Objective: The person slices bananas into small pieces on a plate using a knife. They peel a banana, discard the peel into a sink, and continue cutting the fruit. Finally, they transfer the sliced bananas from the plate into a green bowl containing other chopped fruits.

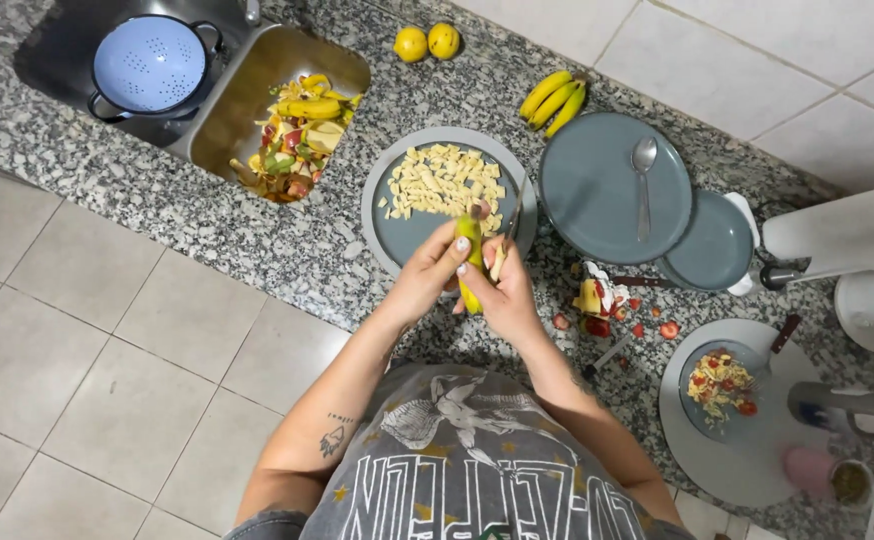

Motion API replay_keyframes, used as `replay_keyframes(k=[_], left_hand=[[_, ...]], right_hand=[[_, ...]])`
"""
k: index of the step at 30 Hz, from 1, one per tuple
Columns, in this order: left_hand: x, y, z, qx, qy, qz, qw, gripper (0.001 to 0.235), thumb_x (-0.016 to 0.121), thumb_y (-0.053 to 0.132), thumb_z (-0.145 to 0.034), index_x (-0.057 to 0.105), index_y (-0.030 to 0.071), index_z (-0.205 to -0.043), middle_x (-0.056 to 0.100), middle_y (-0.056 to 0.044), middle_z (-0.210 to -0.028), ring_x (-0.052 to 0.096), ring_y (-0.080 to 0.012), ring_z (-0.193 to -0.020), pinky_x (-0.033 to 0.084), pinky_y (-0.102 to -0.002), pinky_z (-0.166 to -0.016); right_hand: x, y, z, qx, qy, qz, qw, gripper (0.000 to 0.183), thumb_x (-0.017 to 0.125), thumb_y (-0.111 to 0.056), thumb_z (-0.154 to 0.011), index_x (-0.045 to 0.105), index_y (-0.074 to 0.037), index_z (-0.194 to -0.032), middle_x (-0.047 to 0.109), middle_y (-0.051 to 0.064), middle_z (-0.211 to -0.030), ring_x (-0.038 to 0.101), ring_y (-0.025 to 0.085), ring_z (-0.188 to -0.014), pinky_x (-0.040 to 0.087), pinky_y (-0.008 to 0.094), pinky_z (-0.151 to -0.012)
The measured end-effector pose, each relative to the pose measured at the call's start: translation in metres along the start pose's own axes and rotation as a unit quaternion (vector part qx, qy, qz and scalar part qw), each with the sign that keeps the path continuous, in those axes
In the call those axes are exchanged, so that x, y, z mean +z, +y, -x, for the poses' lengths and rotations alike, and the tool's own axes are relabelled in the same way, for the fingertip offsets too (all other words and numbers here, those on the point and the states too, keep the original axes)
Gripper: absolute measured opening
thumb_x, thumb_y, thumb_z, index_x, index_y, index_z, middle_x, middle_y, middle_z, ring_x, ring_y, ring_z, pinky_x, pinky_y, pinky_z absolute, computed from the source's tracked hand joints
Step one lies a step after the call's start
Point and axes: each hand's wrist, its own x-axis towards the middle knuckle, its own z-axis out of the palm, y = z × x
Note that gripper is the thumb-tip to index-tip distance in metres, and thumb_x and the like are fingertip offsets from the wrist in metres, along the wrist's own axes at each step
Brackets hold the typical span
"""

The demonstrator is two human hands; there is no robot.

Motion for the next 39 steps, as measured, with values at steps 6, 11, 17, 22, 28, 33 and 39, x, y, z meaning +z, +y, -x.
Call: replay_keyframes(k=[6, 11, 17, 22, 28, 33, 39], left_hand=[[-0.020, -0.023, -0.005, 0.105, 0.041, -0.086, 0.990, 0.036, 0.060, 0.022, -0.092, 0.052, 0.010, -0.124, 0.065, -0.014, -0.090, 0.063, -0.0195, -0.081, 0.050, -0.034, -0.074], [0.001, 0.008, 0.010, 0.109, 0.017, -0.094, 0.990, 0.032, 0.056, 0.020, -0.092, 0.054, 0.008, -0.122, 0.059, -0.009, -0.069, 0.060, -0.0166, -0.060, 0.052, -0.029, -0.057], [0.013, 0.016, 0.017, 0.109, -0.028, -0.092, 0.989, 0.032, 0.044, 0.026, -0.096, 0.052, 0.006, -0.120, 0.053, -0.007, -0.066, 0.056, -0.0175, -0.057, 0.049, -0.030, -0.054], [0.013, 0.009, 0.017, 0.099, -0.044, -0.079, 0.991, 0.031, 0.041, 0.024, -0.097, 0.050, 0.006, -0.120, 0.051, -0.007, -0.063, 0.056, -0.0179, -0.049, 0.049, -0.028, -0.050], [0.016, 0.012, 0.017, 0.128, -0.031, -0.091, 0.987, 0.031, 0.041, 0.025, -0.097, 0.051, 0.005, -0.118, 0.051, -0.008, -0.063, 0.059, -0.0200, -0.049, 0.050, -0.030, -0.048], [0.017, 0.012, 0.019, 0.149, -0.013, -0.109, 0.983, 0.031, 0.040, 0.023, -0.097, 0.051, 0.004, -0.118, 0.050, -0.007, -0.063, 0.058, -0.0193, -0.052, 0.049, -0.031, -0.052], [0.019, 0.001, 0.016, 0.114, 0.015, -0.061, 0.992, 0.033, 0.037, 0.025, -0.099, 0.049, 0.004, -0.122, 0.052, -0.008, -0.066, 0.057, -0.0174, -0.053, 0.048, -0.029, -0.052]], right_hand=[[-0.048, 0.003, 0.003, 0.062, 0.029, 0.314, 0.947, 0.043, 0.026, -0.041, -0.101, 0.048, -0.005, -0.093, 0.063, 0.008, -0.068, 0.055, 0.017, -0.048, 0.045, 0.032, -0.047], [-0.042, -0.036, 0.002, -0.100, -0.023, 0.283, 0.954, 0.017, 0.047, -0.013, -0.096, 0.055, -0.003, -0.107, 0.058, 0.010, -0.074, 0.053, 0.012, -0.067, 0.046, 0.028, -0.060], [-0.071, 0.010, 0.003, -0.129, -0.062, 0.307, 0.941, 0.057, 0.063, -0.054, -0.076, 0.055, -0.002, -0.099, 0.057, 0.013, -0.072, 0.060, 0.021, -0.062, 0.050, 0.033, -0.050], [-0.054, 0.005, 0.004, -0.140, -0.033, 0.330, 0.933, 0.059, 0.057, -0.054, -0.080, 0.052, 0.001, -0.099, 0.057, 0.017, -0.072, 0.063, 0.028, -0.066, 0.051, 0.036, -0.048], [-0.045, -0.002, 0.006, -0.126, -0.024, 0.328, 0.936, 0.052, 0.056, -0.051, -0.084, 0.052, 0.000, -0.093, 0.054, 0.017, -0.063, 0.059, 0.028, -0.057, 0.046, 0.035, -0.046], [-0.040, -0.004, 0.003, -0.121, -0.014, 0.335, 0.934, 0.055, 0.051, -0.056, -0.083, 0.054, -0.002, -0.091, 0.055, 0.016, -0.060, 0.058, 0.023, -0.052, 0.044, 0.033, -0.046], [-0.020, -0.018, 0.003, -0.173, 0.045, 0.366, 0.913, 0.046, 0.046, -0.046, -0.092, 0.057, -0.002, -0.090, 0.052, 0.013, -0.053, 0.051, 0.019, -0.046, 0.040, 0.029, -0.044]])
